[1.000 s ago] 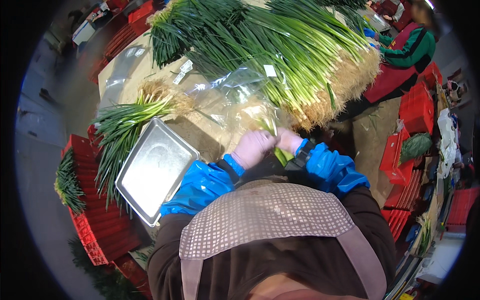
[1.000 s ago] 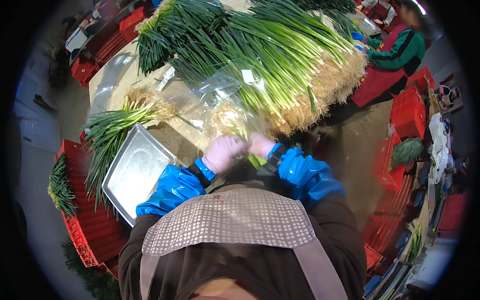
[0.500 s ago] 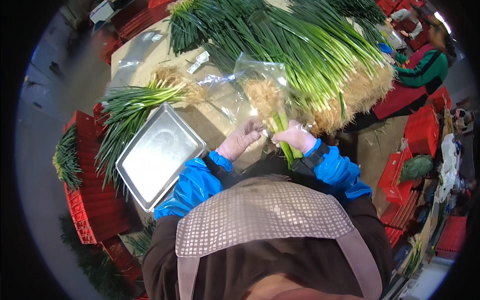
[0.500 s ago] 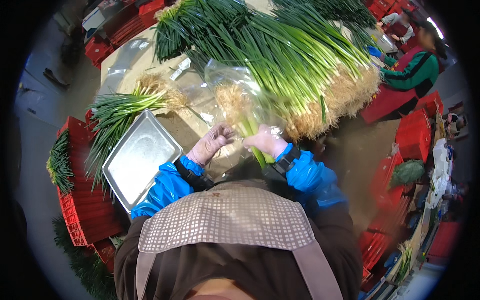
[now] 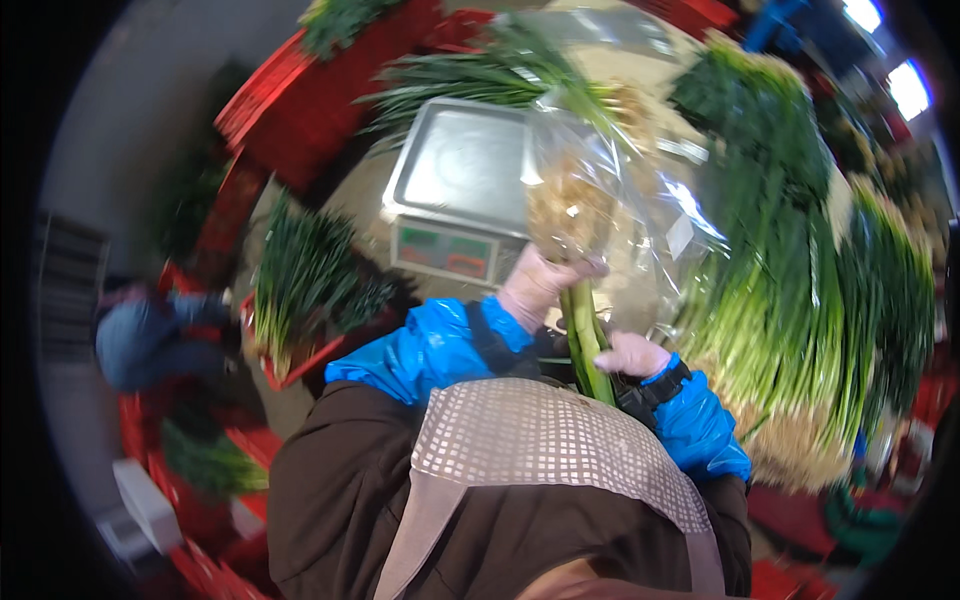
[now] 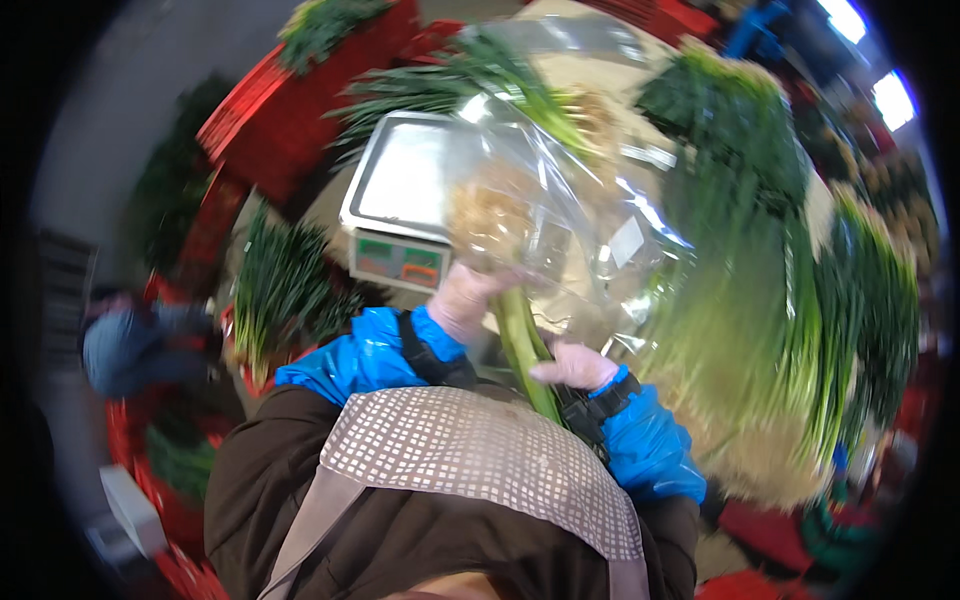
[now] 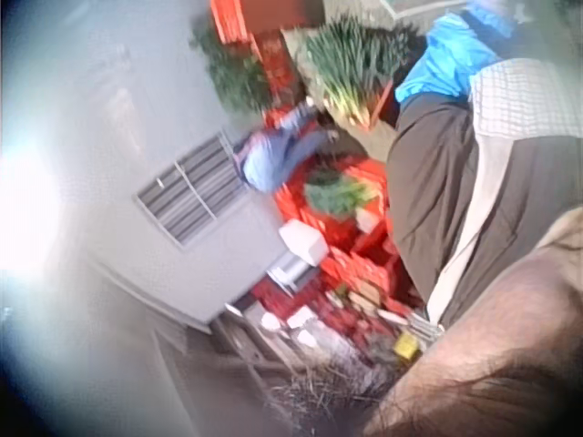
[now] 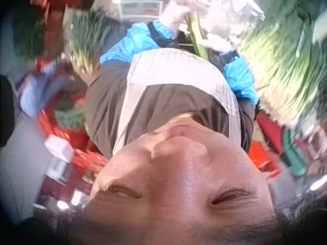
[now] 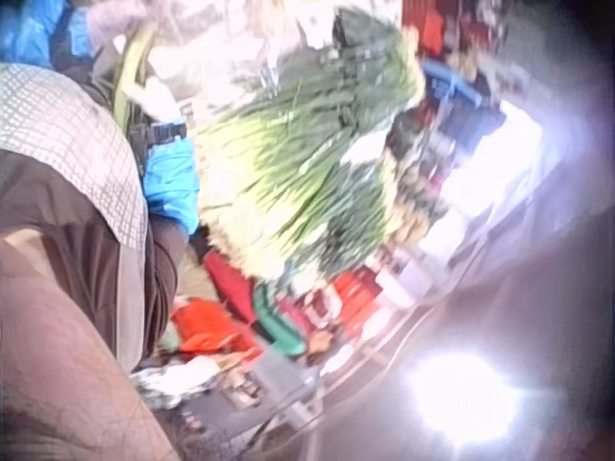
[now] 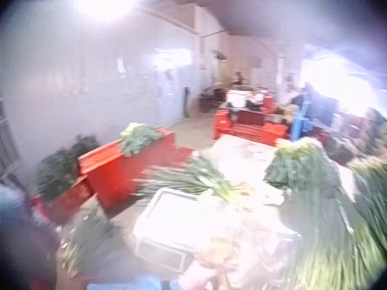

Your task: The person repeatedly picks bundles of green onions, places them on a digital scale, and then packs them into clear plastic bags. The packed bundles are set aside on the table. The process is repeated continuously throughout the clip.

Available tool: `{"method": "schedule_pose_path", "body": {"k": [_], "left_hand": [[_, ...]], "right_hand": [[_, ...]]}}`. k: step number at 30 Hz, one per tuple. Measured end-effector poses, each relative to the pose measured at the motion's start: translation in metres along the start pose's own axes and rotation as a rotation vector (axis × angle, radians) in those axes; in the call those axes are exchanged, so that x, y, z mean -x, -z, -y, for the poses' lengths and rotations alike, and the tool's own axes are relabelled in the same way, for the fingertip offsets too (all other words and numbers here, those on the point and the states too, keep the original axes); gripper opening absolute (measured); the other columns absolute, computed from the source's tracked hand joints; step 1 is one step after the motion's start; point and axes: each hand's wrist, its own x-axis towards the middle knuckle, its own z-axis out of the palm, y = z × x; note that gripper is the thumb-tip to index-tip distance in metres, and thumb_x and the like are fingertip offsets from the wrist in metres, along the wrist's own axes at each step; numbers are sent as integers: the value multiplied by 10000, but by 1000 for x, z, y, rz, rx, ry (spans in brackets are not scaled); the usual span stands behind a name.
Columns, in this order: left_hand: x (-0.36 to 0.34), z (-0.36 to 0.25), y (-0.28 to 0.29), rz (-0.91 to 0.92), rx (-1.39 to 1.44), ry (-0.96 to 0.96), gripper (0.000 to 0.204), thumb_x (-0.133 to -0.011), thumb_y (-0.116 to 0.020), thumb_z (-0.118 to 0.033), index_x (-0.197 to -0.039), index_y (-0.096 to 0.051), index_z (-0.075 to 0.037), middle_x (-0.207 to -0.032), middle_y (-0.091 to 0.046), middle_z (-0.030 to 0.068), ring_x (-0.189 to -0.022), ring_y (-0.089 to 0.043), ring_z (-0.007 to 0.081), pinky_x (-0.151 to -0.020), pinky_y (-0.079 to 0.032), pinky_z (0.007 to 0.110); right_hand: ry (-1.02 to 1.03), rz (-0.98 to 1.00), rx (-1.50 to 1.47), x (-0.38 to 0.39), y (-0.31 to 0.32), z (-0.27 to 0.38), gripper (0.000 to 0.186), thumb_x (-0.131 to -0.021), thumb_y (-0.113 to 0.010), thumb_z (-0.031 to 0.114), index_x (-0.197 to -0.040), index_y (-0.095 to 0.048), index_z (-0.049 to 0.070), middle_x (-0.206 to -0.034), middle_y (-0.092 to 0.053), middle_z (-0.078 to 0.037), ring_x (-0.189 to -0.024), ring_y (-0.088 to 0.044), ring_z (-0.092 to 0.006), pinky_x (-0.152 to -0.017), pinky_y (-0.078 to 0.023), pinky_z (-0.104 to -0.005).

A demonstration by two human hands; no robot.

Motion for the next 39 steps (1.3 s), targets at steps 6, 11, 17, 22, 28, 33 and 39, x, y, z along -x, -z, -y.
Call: {"method": "schedule_pose_path", "body": {"k": [6, 11, 17, 22, 28, 33, 39], "left_hand": [[74, -84, 123, -440, 155, -366, 254, -885, -601, -231, -987, -678, -12, -924, -690, 94, -891, -632, 187, -837, -489, 319], [94, -53, 200, -652, -539, -606, 815, -911, -625, -483, -1447, -286, 29, -1386, -440, 164, -1239, -452, 223, -1034, -371, 310], [121, -24, 315, -1047, -859, -408, 477, -984, -555, -281, -1389, -439, -57, -1301, -570, 190, -1161, -590, 284, -969, -461, 343], [143, -43, 393, -1068, -1318, -276, 144, -913, -593, -242, -955, -566, -107, -721, -639, 128, -663, -634, 363, -595, -497, 466], [205, -60, 408, -587, -1518, -333, 105, -807, -603, -137, -779, -510, -96, -571, -516, 124, -536, -583, 352, -497, -478, 462], [253, -51, 409, -644, -1299, -117, 61, -837, -587, -139, -874, -564, -97, -645, -594, 144, -619, -631, 360, -547, -505, 470], [255, -32, 427, -757, -1057, -160, 159, -930, -569, -163, -1086, -589, -142, -823, -682, 132, -747, -674, 345, -632, -539, 425]], "right_hand": [[405, 423, 206, -40, -33, -13, 1184, -763, -780, 351, -1537, 56, 31, -1589, -153, -134, -1432, -178, -196, -1174, -144, -356], [125, 396, 51, -75, -62, 25, 981, -812, -734, 168, -1536, -90, 18, -1535, -276, -94, -1370, -275, -156, -1140, -228, -318], [-93, 430, -91, -140, -109, 69, 847, -811, -746, 209, -1486, -277, 5, -1407, -451, -57, -1274, -398, -144, -1094, -301, -314], [-247, 508, -21, -208, -145, 116, 800, -846, -737, 216, -1483, -295, 17, -1404, -467, -54, -1273, -410, -138, -1092, -311, -312], [-368, 627, 18, -277, -187, 145, 698, -883, -703, 201, -1462, -354, 25, -1364, -508, -41, -1227, -440, -122, -1056, -347, -312], [-487, 693, 57, -312, -218, 165, 619, -887, -691, 215, -1414, -430, 22, -1274, -568, -22, -1152, -489, -99, -1009, -374, -282], [-720, 694, 216, -381, -259, 165, 399, -903, -680, 267, -1207, -587, 26, -1077, -647, -12, -957, -581, -99, -847, -466, -270]]}}
